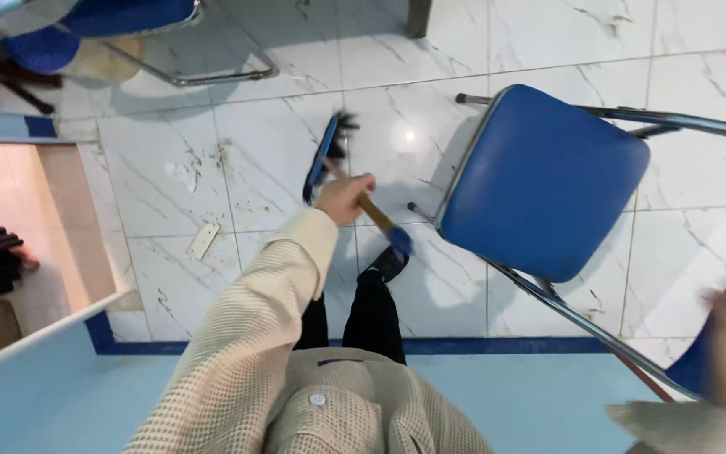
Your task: The person is sweeping the tiled floor in a dining area using a broom, moving around chairs and a table.
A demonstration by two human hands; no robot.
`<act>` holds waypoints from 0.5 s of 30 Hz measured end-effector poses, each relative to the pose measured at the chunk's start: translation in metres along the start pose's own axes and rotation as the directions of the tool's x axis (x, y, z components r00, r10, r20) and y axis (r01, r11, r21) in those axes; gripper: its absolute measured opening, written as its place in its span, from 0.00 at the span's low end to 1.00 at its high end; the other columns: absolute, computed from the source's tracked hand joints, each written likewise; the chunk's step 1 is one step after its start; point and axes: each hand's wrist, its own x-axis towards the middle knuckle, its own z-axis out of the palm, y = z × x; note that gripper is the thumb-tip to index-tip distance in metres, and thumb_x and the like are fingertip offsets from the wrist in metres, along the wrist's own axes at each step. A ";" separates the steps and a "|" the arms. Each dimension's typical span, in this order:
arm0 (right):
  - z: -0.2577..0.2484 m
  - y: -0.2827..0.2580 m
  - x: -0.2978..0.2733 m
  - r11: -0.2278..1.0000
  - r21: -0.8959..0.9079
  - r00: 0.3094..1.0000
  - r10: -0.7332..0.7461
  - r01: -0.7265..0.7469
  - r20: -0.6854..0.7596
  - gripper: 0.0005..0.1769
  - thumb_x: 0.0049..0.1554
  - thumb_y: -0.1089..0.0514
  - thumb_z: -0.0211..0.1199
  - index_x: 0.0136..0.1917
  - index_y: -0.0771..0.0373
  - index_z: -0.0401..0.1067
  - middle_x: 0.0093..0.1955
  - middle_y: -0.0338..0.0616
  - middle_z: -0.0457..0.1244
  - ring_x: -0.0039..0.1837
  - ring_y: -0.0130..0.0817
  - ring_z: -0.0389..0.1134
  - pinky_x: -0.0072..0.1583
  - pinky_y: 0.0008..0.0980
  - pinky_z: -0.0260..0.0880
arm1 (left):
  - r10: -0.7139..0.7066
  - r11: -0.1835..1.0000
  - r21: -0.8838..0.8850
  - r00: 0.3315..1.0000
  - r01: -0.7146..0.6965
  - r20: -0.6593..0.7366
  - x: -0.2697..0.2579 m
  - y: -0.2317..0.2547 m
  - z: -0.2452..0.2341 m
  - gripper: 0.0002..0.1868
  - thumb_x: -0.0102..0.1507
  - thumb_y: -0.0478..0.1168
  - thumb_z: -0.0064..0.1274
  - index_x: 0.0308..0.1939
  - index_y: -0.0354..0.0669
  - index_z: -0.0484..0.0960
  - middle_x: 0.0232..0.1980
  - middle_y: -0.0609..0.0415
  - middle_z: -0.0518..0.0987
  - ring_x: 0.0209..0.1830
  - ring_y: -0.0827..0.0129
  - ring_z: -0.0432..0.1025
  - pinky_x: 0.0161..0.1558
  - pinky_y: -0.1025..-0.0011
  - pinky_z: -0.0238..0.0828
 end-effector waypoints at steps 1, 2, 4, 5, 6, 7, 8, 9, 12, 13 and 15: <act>0.053 -0.050 -0.042 1.000 0.008 0.998 0.024 -0.024 0.056 0.22 0.72 0.51 0.58 0.73 0.64 0.69 0.65 0.45 0.67 0.62 0.29 0.69 0.64 0.34 0.68 | 0.058 0.997 0.055 0.998 -0.059 0.019 -0.001 -0.006 0.009 0.16 0.59 0.31 0.57 0.48 0.50 0.73 0.43 0.52 0.83 0.44 0.53 0.78 0.45 0.56 0.73; 0.102 -0.082 -0.060 1.000 0.002 0.998 0.019 -0.019 0.064 0.22 0.72 0.51 0.58 0.73 0.64 0.69 0.65 0.45 0.67 0.62 0.29 0.69 0.64 0.34 0.68 | 0.050 0.998 0.049 0.999 -0.050 0.013 -0.002 -0.005 0.012 0.16 0.59 0.31 0.57 0.48 0.50 0.73 0.43 0.52 0.83 0.44 0.53 0.78 0.45 0.56 0.73; 0.204 -0.146 -0.098 0.828 0.253 0.647 0.163 -0.500 0.745 0.36 0.63 0.38 0.46 0.72 0.66 0.64 0.64 0.53 0.67 0.61 0.41 0.72 0.64 0.45 0.71 | 0.158 0.965 0.204 0.986 -0.164 0.043 -0.002 -0.006 0.017 0.15 0.57 0.32 0.60 0.45 0.44 0.73 0.42 0.49 0.81 0.44 0.50 0.75 0.45 0.53 0.70; 0.242 -0.163 -0.115 0.831 0.246 0.643 0.164 -0.498 0.748 0.36 0.63 0.38 0.46 0.72 0.66 0.64 0.64 0.53 0.67 0.61 0.41 0.72 0.64 0.45 0.71 | 0.152 0.967 0.199 0.988 -0.157 0.039 0.002 -0.014 0.026 0.15 0.57 0.32 0.60 0.45 0.44 0.73 0.42 0.49 0.81 0.44 0.50 0.75 0.45 0.53 0.70; 0.281 -0.178 -0.134 0.802 0.148 0.504 0.208 -0.579 0.838 0.32 0.63 0.41 0.47 0.72 0.63 0.63 0.61 0.50 0.68 0.57 0.39 0.72 0.58 0.43 0.74 | 0.175 0.937 0.302 0.984 -0.174 0.022 0.003 -0.023 0.035 0.15 0.58 0.31 0.59 0.46 0.44 0.74 0.43 0.51 0.81 0.46 0.50 0.74 0.45 0.53 0.70; 0.322 -0.193 -0.153 0.767 0.039 0.349 0.246 -0.641 0.904 0.30 0.62 0.44 0.49 0.72 0.60 0.63 0.58 0.48 0.69 0.53 0.38 0.72 0.53 0.41 0.77 | 0.200 0.897 0.401 0.980 -0.186 0.008 0.005 -0.034 0.045 0.15 0.59 0.31 0.58 0.47 0.43 0.74 0.43 0.52 0.81 0.48 0.50 0.73 0.44 0.54 0.71; 0.351 -0.184 -0.157 0.764 0.033 0.341 0.248 -0.644 0.907 0.30 0.62 0.44 0.49 0.72 0.60 0.63 0.58 0.48 0.69 0.53 0.38 0.72 0.53 0.41 0.77 | 0.191 0.899 0.400 0.981 -0.180 0.011 0.002 -0.045 0.043 0.15 0.59 0.31 0.58 0.47 0.43 0.74 0.43 0.52 0.81 0.48 0.50 0.73 0.44 0.54 0.71; 0.380 -0.174 -0.160 0.759 0.019 0.351 0.278 -0.650 0.894 0.26 0.62 0.48 0.52 0.69 0.63 0.65 0.52 0.48 0.67 0.46 0.36 0.70 0.46 0.39 0.75 | 0.183 0.864 0.460 0.978 -0.208 0.099 0.001 -0.058 0.041 0.13 0.61 0.33 0.57 0.49 0.43 0.74 0.45 0.52 0.81 0.52 0.51 0.73 0.49 0.54 0.71; 0.464 -0.150 -0.174 0.831 0.022 0.464 0.289 -0.557 0.838 0.19 0.64 0.53 0.56 0.62 0.69 0.66 0.41 0.46 0.63 0.34 0.35 0.63 0.35 0.39 0.65 | 0.165 0.810 0.541 0.973 -0.226 0.160 0.005 -0.097 0.026 0.16 0.63 0.36 0.57 0.54 0.42 0.73 0.50 0.51 0.80 0.56 0.52 0.72 0.54 0.56 0.71; 0.491 -0.141 -0.179 0.892 0.029 0.570 0.263 -0.451 0.778 0.16 0.66 0.55 0.56 0.57 0.72 0.64 0.36 0.44 0.59 0.28 0.35 0.58 0.30 0.40 0.59 | 0.177 0.797 0.560 0.974 -0.224 0.138 0.009 -0.111 0.021 0.21 0.62 0.36 0.57 0.58 0.41 0.72 0.53 0.49 0.78 0.57 0.52 0.72 0.55 0.57 0.71; 0.530 -0.152 -0.175 0.947 -0.031 0.669 0.248 -0.319 0.700 0.16 0.65 0.53 0.58 0.55 0.70 0.67 0.32 0.47 0.60 0.28 0.36 0.60 0.30 0.40 0.59 | 0.237 0.810 0.545 0.971 -0.215 0.030 0.019 -0.140 0.001 0.29 0.57 0.34 0.57 0.63 0.41 0.70 0.57 0.48 0.77 0.58 0.52 0.71 0.51 0.56 0.71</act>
